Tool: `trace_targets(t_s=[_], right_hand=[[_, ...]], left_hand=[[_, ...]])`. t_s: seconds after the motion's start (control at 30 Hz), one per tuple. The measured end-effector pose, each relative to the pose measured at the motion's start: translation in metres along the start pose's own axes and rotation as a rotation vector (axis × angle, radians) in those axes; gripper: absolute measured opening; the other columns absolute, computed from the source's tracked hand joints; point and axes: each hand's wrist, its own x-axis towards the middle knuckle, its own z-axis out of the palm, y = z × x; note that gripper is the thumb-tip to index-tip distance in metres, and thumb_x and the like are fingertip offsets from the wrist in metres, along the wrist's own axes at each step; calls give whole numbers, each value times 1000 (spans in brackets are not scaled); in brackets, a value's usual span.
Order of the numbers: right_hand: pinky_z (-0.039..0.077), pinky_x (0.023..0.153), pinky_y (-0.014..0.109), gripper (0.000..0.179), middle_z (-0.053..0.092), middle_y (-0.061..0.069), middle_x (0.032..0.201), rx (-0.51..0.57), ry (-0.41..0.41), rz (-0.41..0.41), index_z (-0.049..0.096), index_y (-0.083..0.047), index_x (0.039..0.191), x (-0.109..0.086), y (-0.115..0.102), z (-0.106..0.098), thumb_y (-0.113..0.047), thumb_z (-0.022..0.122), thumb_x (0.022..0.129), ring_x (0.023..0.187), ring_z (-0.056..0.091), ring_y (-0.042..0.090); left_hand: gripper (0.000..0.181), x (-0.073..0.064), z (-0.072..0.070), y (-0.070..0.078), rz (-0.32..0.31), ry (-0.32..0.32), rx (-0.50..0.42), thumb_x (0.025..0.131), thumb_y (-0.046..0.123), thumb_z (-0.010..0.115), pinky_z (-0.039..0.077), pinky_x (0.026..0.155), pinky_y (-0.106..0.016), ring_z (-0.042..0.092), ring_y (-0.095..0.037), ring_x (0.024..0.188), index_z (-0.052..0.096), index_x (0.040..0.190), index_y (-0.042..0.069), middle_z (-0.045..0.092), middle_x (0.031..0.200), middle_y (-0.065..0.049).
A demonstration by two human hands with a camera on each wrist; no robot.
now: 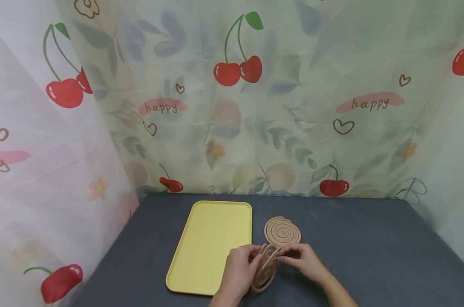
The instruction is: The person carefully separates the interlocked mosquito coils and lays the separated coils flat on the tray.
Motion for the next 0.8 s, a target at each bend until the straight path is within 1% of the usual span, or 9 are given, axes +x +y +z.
trace_targets(t_s=[0.17,0.27,0.43,0.67,0.8], right_hand=[[50,69,19,20,67,7,87,-5,-10,19,66,8,91,0,0,0,-10,68,83,79,59,-3],[50,69,19,22,68,8,89,-5,-17,28,66,10,93,0,1,-1,-10,67,84,79,59,-3],[50,69,20,22,68,11,90,-4,-8,38,67,9,93,-1,1,0,-12,68,84,79,59,-3],[51,69,20,22,68,10,90,2,-9,44,66,8,92,-1,-1,0,-12,68,84,79,59,-2],[51,69,21,23,67,10,90,12,-18,47,65,9,93,-1,-2,0,-12,67,84,79,59,-2]], left_hand=[[12,0,0,1,10,-3,14,82,8,69,44,51,-14,57,0,60,72,92,3,68,70,2],[11,0,0,0,13,-2,20,81,7,69,44,51,-14,58,-1,60,72,91,2,68,70,1],[11,1,1,0,11,-1,25,81,7,69,44,51,-14,58,0,60,73,91,3,68,70,1],[11,0,2,-1,21,10,29,81,8,69,44,50,-14,57,1,59,73,91,4,68,69,2],[11,1,1,-1,20,7,27,81,9,69,43,50,-15,55,2,58,73,91,5,67,69,4]])
